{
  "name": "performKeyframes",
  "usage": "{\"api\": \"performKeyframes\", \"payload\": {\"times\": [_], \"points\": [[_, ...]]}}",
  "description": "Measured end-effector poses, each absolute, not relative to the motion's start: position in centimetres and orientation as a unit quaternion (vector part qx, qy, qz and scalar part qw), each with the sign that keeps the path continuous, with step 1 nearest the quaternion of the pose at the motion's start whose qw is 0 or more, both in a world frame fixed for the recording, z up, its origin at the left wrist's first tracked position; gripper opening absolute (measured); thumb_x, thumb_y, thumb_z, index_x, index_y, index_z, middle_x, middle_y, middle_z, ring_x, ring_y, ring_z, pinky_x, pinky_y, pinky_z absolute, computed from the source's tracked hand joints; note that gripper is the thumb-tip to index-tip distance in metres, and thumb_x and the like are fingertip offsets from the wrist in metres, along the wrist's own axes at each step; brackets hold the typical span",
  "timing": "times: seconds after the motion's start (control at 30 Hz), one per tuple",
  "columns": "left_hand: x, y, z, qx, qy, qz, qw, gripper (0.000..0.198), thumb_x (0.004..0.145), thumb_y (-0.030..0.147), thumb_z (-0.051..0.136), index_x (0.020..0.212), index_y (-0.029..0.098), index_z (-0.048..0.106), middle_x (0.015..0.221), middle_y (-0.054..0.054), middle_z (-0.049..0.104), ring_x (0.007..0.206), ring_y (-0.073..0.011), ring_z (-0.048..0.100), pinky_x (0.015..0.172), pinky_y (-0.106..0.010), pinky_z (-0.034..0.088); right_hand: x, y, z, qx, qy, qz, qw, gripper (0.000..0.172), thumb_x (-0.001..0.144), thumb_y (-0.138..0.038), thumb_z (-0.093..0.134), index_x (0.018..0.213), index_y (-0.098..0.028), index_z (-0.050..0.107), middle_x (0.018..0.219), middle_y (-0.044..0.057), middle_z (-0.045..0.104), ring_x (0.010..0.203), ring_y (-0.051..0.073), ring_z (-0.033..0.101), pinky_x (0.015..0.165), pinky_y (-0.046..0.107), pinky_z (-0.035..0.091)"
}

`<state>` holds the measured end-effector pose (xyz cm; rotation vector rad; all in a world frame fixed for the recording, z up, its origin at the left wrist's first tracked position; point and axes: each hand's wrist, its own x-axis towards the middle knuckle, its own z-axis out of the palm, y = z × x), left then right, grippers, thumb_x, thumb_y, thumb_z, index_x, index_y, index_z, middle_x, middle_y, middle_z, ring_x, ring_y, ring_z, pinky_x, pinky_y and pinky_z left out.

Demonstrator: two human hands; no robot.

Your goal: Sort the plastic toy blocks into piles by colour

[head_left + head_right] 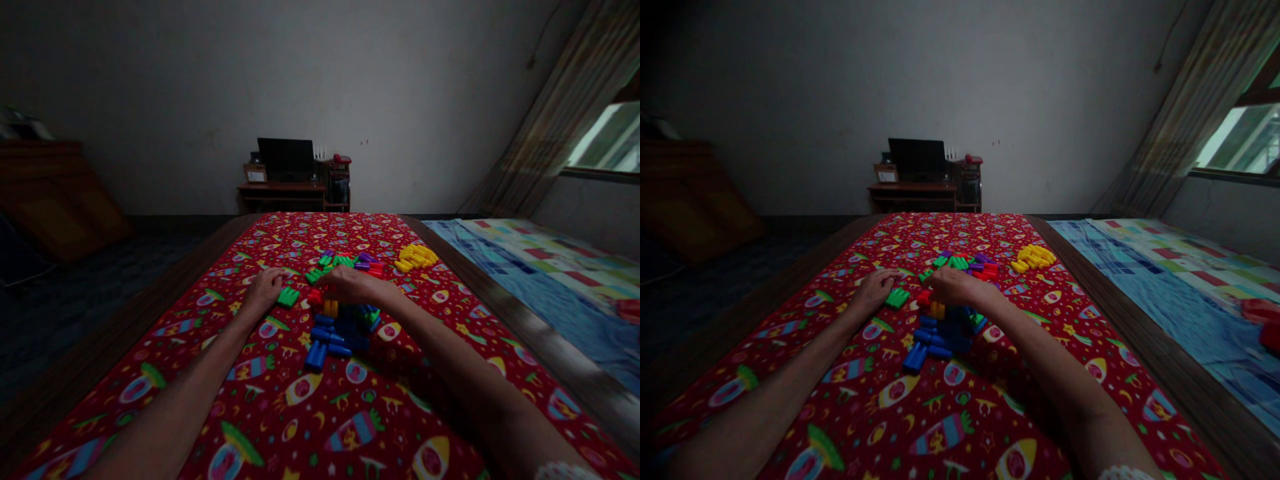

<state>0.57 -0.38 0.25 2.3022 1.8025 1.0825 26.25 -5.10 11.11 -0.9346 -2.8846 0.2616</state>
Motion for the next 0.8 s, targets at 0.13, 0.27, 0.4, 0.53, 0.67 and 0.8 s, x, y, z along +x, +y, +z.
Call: {"api": "performKeyframes", "payload": {"times": [0.13, 0.27, 0.4, 0.53, 0.67, 0.8], "points": [[0.6, -0.3, 0.1, 0.739, 0.576, 0.349, 0.006, 0.037, 0.079, 0.025, 0.036, 0.086, 0.018, 0.072, 0.1, -0.008, 0.073, 0.098, -0.0226, 0.065, 0.094, -0.038, 0.05, 25.5, -7.0, 10.6, -0.306, -0.952, 0.01, -0.012, 0.02, 0.082, -0.016, 0.061, 0.101, -0.013, 0.069, 0.096, 0.012, 0.069, 0.086, 0.018, 0.062, 0.066, 0.024, 0.043], [0.7, -0.4, 0.3, 0.738, 0.579, 0.346, 0.012, 0.036, 0.079, 0.025, 0.037, 0.086, 0.019, 0.072, 0.101, -0.008, 0.073, 0.098, -0.0223, 0.065, 0.094, -0.038, 0.05, 24.7, -7.0, 9.5, -0.264, -0.964, 0.034, 0.01, 0.021, 0.08, -0.005, 0.056, 0.094, -0.012, 0.07, 0.089, 0.01, 0.069, 0.08, 0.015, 0.061, 0.068, 0.023, 0.044], [0.7, -0.5, 0.4, 0.736, 0.579, 0.35, 0.019, 0.035, 0.079, 0.024, 0.038, 0.085, 0.019, 0.072, 0.101, -0.007, 0.073, 0.099, -0.0223, 0.065, 0.095, -0.038, 0.05, 26.1, -4.7, 10.7, -0.26, -0.947, 0.158, 0.101, 0.02, 0.077, -0.005, 0.061, 0.092, -0.012, 0.071, 0.08, 0.005, 0.07, 0.069, 0.011, 0.06, 0.064, 0.02, 0.042], [0.8, -0.5, 0.4, 0.731, 0.584, 0.353, 0.021, 0.036, 0.078, 0.024, 0.038, 0.084, 0.019, 0.072, 0.101, -0.007, 0.073, 0.098, -0.0227, 0.065, 0.095, -0.038, 0.05, 30.8, -1.1, 12.1, -0.395, -0.86, 0.138, 0.291, 0.021, 0.078, -0.011, 0.061, 0.094, -0.014, 0.074, 0.087, 0.007, 0.073, 0.075, 0.014, 0.064, 0.069, 0.022, 0.044], [0.8, -0.5, 0.2, 0.731, 0.579, 0.362, 0.019, 0.035, 0.078, 0.024, 0.038, 0.085, 0.02, 0.072, 0.1, -0.007, 0.073, 0.098, -0.0225, 0.065, 0.095, -0.038, 0.05, 37.1, 1.3, 11.9, -0.572, -0.747, 0.055, 0.334, 0.024, 0.076, -0.009, 0.058, 0.091, -0.014, 0.076, 0.093, 0.009, 0.075, 0.085, 0.018, 0.067, 0.076, 0.025, 0.048], [0.6, -0.3, 0.1, 0.729, 0.578, 0.366, 0.016, 0.034, 0.078, 0.024, 0.038, 0.084, 0.02, 0.072, 0.098, -0.007, 0.073, 0.098, -0.0225, 0.065, 0.095, -0.038, 0.05, 42.0, 2.1, 10.8, -0.67, -0.671, 0.04, 0.313, 0.033, 0.073, -0.008, 0.056, 0.1, -0.011, 0.075, 0.096, 0.011, 0.074, 0.082, 0.019, 0.068, 0.074, 0.025, 0.05]]}}
